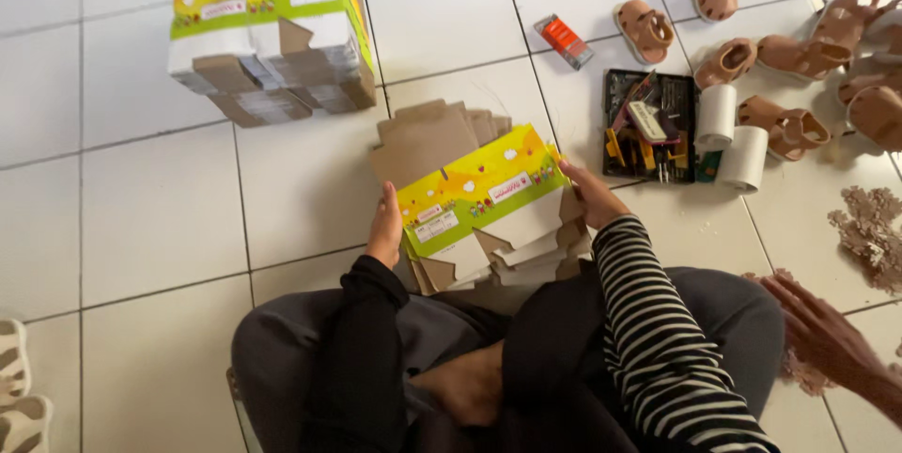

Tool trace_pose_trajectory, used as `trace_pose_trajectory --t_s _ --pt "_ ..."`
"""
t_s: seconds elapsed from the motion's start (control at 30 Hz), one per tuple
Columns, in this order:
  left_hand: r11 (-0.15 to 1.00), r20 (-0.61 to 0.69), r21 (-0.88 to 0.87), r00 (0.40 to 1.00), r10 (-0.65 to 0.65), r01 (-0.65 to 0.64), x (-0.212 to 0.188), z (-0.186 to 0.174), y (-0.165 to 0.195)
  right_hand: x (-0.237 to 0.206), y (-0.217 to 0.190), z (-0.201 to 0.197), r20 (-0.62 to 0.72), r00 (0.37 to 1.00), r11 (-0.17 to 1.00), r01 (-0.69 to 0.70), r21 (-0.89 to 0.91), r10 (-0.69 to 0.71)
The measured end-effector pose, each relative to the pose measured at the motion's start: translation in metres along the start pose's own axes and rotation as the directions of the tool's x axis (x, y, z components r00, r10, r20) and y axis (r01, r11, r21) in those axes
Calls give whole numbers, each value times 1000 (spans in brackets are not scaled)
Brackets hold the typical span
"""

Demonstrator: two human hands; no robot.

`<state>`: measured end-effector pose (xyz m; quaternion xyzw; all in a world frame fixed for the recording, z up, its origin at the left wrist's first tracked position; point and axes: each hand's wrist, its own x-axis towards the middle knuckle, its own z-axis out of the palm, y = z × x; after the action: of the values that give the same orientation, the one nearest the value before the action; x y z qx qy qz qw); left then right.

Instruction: The person sits on the floor trimming a small dark item with scissors, stamps shoe boxes using a stamp and ink pad, folds and stacks the boxes, then places sandals with paper inserts into the boxes. The person packs the boxed sandals with the surrounding pile of sandals.

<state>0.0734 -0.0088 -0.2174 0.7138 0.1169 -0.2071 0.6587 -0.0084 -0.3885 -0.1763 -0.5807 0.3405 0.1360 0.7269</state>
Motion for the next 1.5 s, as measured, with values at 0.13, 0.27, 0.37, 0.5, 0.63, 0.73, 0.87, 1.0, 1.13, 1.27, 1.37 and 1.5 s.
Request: trace_pose_trajectory --t_s 0.13,0.27,0.37,0.5,0.63,0.73,0.87,1.0,1.13,1.27,1.37,1.5 --pt "994 -59 -44 993 -100 97 -4 -5 12 -15 -1 2 -112 988 986 -121 -113 108" --pt "997 -31 0 997 -77 77 -2 -15 20 -8 1 6 -59 994 992 -95 -81 90" --pt "906 200 -300 949 -245 298 3 -25 23 5 4 14 34 998 998 -48 -47 49" --pt "899 309 -392 948 -73 197 9 -32 19 8 1 21 235 966 994 104 42 -111" --pt "935 198 -344 980 -19 88 14 -41 13 -20 -19 21 452 825 914 402 -46 -340" --pt "917 240 -359 932 273 -176 9 -61 14 -49 -39 18 439 821 857 481 -184 -366" --pt "945 275 -102 904 326 -310 -18 -97 30 -73 -55 19 419 833 833 490 -258 -361" --pt "888 406 246 873 271 -390 -29 -105 55 -69 -54 30 425 844 767 501 -402 -329" --pt "849 549 192 771 322 -491 -42 -88 60 -58 -43 41 522 831 612 517 -598 -192" --pt "937 492 133 843 220 -322 -50 -81 65 -58 -41 42 540 801 614 567 -548 -258" --pt "938 422 341 903 -86 -70 -49 -83 72 -63 -49 41 552 791 600 582 -549 -262" --pt "890 492 415 870 -44 -190 -37 -91 77 -67 -57 40 486 837 503 542 -673 -252"
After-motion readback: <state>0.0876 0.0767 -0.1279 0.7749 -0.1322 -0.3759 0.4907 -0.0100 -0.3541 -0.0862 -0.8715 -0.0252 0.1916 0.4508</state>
